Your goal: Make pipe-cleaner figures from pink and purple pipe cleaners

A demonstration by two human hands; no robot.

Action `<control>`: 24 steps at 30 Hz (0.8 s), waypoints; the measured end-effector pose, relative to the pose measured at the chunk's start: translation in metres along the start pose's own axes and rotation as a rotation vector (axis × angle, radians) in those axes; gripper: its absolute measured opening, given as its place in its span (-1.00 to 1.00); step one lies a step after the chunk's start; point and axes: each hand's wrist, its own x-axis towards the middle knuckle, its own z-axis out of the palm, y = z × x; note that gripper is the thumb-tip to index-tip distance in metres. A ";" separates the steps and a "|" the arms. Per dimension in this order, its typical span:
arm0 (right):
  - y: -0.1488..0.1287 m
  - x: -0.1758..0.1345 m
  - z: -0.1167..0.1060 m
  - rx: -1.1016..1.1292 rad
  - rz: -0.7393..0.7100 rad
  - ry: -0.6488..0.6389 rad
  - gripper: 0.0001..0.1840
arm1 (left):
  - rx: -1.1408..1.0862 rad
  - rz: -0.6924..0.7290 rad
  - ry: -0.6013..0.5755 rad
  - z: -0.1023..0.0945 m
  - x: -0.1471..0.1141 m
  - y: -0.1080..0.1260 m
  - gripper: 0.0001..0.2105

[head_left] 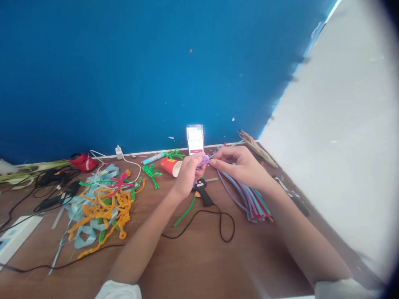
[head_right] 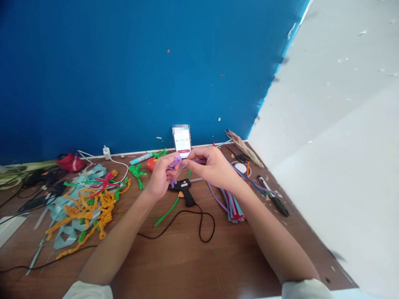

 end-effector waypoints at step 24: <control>0.016 0.007 -0.008 -0.087 0.006 -0.010 -0.65 | 1.414 0.166 -0.275 -0.008 -0.005 0.015 -0.69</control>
